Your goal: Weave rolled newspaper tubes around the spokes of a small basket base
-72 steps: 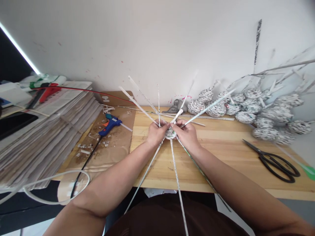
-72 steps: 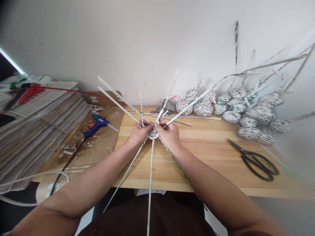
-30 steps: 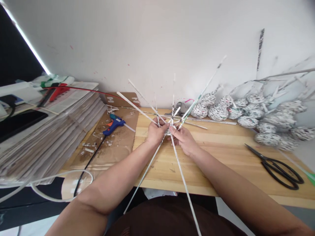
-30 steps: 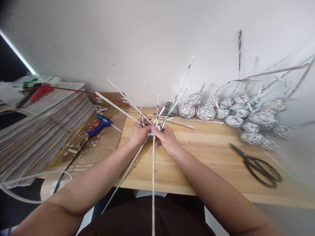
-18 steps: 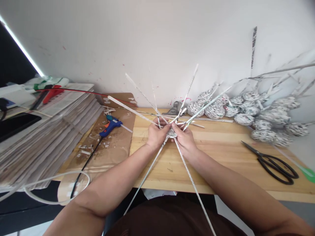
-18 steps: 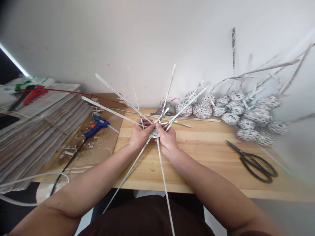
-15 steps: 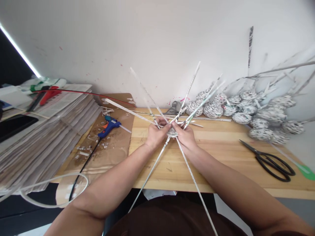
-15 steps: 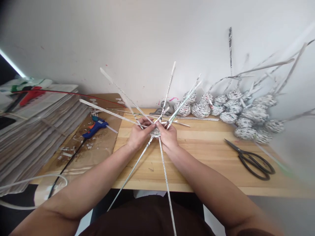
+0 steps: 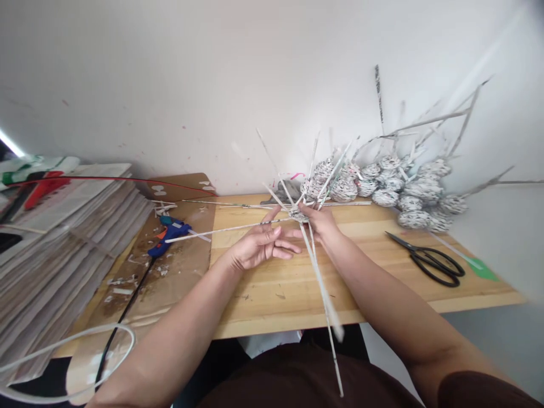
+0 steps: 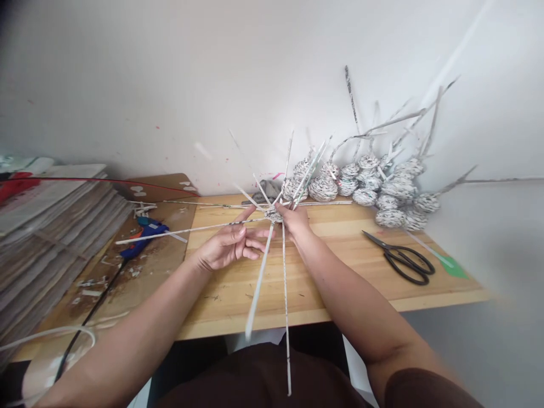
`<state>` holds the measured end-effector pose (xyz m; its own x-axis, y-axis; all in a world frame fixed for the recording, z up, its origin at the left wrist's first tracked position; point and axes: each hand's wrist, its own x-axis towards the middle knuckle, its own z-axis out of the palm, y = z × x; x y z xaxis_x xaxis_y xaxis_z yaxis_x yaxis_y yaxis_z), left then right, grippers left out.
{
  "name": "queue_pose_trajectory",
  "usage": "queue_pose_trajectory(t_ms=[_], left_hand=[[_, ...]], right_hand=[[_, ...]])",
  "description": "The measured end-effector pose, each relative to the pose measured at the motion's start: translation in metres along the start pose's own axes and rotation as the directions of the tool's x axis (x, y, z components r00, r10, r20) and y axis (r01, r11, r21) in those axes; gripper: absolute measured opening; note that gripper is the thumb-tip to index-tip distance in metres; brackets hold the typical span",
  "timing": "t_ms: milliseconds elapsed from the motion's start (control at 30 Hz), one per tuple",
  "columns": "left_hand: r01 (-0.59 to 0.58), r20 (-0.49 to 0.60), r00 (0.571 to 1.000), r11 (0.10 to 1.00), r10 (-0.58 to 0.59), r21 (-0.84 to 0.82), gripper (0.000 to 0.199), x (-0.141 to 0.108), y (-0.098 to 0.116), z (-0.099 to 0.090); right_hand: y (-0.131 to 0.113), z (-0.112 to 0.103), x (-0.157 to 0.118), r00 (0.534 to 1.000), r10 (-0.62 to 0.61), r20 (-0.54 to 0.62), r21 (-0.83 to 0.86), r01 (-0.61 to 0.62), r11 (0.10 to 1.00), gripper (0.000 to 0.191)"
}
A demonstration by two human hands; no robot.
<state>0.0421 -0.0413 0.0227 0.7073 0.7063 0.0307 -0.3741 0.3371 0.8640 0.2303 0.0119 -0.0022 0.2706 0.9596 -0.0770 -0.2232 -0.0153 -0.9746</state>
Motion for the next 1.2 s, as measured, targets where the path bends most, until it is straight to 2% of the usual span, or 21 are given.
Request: queue_pose_trajectory(t_ms=[100,200,267,333,400,467,567,667,767,900,967,1100,1200], left_hand=[[-0.02,0.056,0.998,1.0,0.021,-0.011,0.088,-0.004,0.003,0.001],[0.047,0.022,0.999,0.993,-0.05,0.111,0.084,-0.004,0.002,-0.002],[0.07,-0.1,0.994,0.971,-0.048,0.229,0.08,0.0,-0.001,-0.007],[0.075,-0.283,0.959,0.948,0.017,0.311,0.075,0.005,-0.006,-0.014],[0.096,-0.445,0.894,0.955,0.042,0.282,0.065,0.011,-0.01,-0.019],[0.09,-0.496,0.868,0.974,0.026,0.209,0.055,0.015,-0.013,-0.022],[0.064,-0.488,0.873,0.995,-0.016,0.082,0.042,0.016,-0.013,-0.022],[0.05,-0.464,0.885,0.999,-0.035,0.018,0.043,0.015,-0.012,-0.021],[0.056,-0.45,0.893,0.997,-0.03,0.046,0.044,0.014,-0.014,-0.022],[-0.009,-0.384,0.921,0.99,0.062,0.139,0.048,0.016,-0.02,-0.027],[-0.024,-0.417,0.905,0.989,0.084,0.147,0.047,0.016,-0.021,-0.029],[-0.005,-0.498,0.866,0.996,0.048,0.087,0.046,0.016,-0.019,-0.031],[-0.006,-0.524,0.85,0.997,0.046,0.078,0.037,0.016,-0.015,-0.031]], right_hand=[[-0.003,0.001,-0.005,0.98,0.088,0.181,0.062,-0.101,0.993,0.032],[-0.004,0.003,-0.007,0.951,0.175,0.256,0.027,-0.188,0.982,0.031],[-0.002,0.004,-0.007,0.95,0.183,0.251,-0.023,-0.184,0.983,0.029],[0.001,0.006,-0.006,0.958,0.171,0.229,-0.061,-0.161,0.985,0.028],[0.004,0.007,-0.006,0.965,0.157,0.21,-0.099,-0.138,0.985,0.028],[0.006,0.008,-0.008,0.972,0.123,0.203,-0.131,-0.097,0.987,0.028],[0.007,0.011,-0.013,0.977,0.063,0.202,-0.138,-0.035,0.99,0.027],[0.006,0.013,-0.016,0.981,0.037,0.191,-0.134,-0.012,0.991,0.026],[0.006,0.013,-0.016,0.978,0.032,0.208,-0.151,0.0,0.989,0.027],[0.007,0.013,-0.016,0.975,0.016,0.22,-0.164,0.021,0.986,0.028],[0.008,0.013,-0.016,0.979,0.013,0.204,-0.167,0.022,0.986,0.029],[0.01,0.014,-0.017,0.98,0.024,0.199,-0.149,0.006,0.989,0.031],[0.012,0.016,-0.018,0.974,0.005,0.225,-0.135,0.026,0.991,0.032]])
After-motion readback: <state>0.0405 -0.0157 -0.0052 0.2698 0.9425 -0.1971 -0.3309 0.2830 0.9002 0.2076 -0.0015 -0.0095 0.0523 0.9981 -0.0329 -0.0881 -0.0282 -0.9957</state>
